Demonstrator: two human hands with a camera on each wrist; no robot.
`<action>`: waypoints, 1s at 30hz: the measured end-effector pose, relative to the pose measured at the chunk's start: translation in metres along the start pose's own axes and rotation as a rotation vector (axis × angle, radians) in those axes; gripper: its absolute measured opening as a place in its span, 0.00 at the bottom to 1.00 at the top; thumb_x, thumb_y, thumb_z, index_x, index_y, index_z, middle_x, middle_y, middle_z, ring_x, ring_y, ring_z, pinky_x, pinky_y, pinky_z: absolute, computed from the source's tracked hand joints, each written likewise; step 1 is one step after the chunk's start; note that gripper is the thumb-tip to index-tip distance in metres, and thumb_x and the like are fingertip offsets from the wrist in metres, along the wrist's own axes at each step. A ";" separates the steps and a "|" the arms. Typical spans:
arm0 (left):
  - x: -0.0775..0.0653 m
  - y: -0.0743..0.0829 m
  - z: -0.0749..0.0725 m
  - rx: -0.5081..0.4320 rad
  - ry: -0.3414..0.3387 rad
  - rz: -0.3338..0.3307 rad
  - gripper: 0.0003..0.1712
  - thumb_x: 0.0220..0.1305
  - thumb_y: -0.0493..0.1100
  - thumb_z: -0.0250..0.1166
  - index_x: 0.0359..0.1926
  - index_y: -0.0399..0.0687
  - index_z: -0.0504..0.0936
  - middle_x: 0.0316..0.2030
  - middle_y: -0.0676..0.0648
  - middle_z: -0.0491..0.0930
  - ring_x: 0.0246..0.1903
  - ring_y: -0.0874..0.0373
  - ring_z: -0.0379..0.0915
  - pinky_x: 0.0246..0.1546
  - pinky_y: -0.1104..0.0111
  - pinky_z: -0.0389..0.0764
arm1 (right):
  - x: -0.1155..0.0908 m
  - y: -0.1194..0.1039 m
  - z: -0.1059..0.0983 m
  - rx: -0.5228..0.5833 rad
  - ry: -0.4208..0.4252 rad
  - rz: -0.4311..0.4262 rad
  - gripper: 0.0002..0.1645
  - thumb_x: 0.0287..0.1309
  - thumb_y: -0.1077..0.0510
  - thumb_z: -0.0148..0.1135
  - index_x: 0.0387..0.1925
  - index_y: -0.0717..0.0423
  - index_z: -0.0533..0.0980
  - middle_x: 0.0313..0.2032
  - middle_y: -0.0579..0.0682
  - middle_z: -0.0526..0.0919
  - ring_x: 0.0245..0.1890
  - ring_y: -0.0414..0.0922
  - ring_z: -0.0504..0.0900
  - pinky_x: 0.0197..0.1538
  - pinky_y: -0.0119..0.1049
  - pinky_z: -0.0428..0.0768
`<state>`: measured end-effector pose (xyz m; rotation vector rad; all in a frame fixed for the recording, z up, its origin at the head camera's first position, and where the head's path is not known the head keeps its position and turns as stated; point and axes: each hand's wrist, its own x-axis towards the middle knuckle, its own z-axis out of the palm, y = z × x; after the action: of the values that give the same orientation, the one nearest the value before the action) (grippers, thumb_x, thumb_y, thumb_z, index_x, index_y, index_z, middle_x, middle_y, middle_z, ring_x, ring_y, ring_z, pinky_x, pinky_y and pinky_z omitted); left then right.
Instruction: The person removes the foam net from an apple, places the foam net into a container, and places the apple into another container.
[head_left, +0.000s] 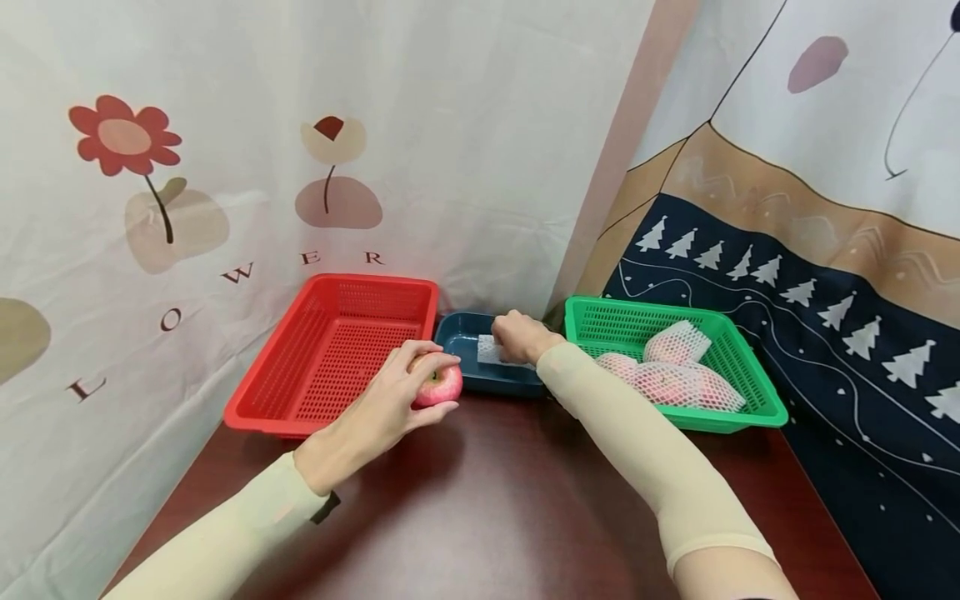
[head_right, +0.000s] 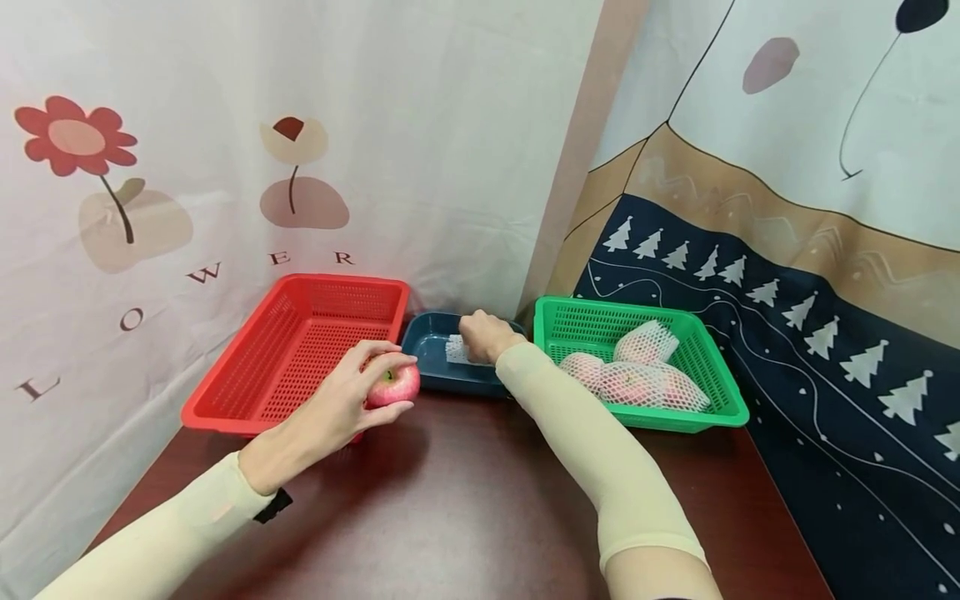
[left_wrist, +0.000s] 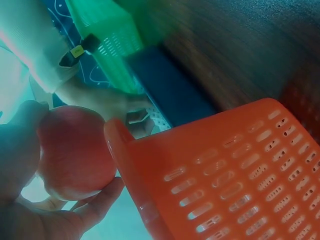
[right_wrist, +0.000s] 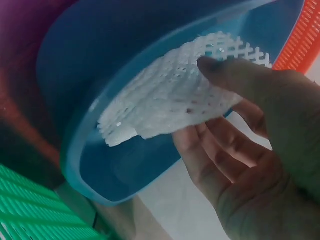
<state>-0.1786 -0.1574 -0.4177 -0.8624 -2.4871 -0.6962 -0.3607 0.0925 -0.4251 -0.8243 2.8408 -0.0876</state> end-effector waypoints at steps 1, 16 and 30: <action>0.000 0.000 0.000 -0.001 0.002 0.001 0.41 0.65 0.51 0.90 0.75 0.50 0.85 0.71 0.39 0.80 0.68 0.44 0.78 0.56 0.55 0.97 | 0.000 0.000 0.001 0.010 -0.014 0.000 0.06 0.76 0.60 0.77 0.51 0.55 0.92 0.49 0.54 0.94 0.43 0.48 0.89 0.54 0.45 0.93; 0.004 -0.005 0.002 0.003 0.050 0.042 0.39 0.65 0.48 0.90 0.73 0.47 0.86 0.68 0.37 0.81 0.66 0.44 0.79 0.57 0.52 0.96 | 0.006 0.016 0.014 0.114 -0.156 -0.040 0.14 0.74 0.49 0.82 0.50 0.54 0.93 0.50 0.53 0.94 0.42 0.45 0.91 0.53 0.43 0.93; 0.012 -0.011 -0.005 -0.026 0.026 -0.036 0.39 0.64 0.46 0.90 0.73 0.47 0.86 0.69 0.36 0.80 0.69 0.41 0.78 0.55 0.49 0.97 | 0.003 0.017 0.016 0.174 -0.224 -0.037 0.20 0.91 0.47 0.62 0.61 0.53 0.92 0.44 0.51 0.96 0.39 0.44 0.89 0.53 0.42 0.89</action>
<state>-0.1934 -0.1619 -0.4110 -0.8144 -2.4812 -0.7490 -0.3692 0.1047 -0.4434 -0.7958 2.5674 -0.2288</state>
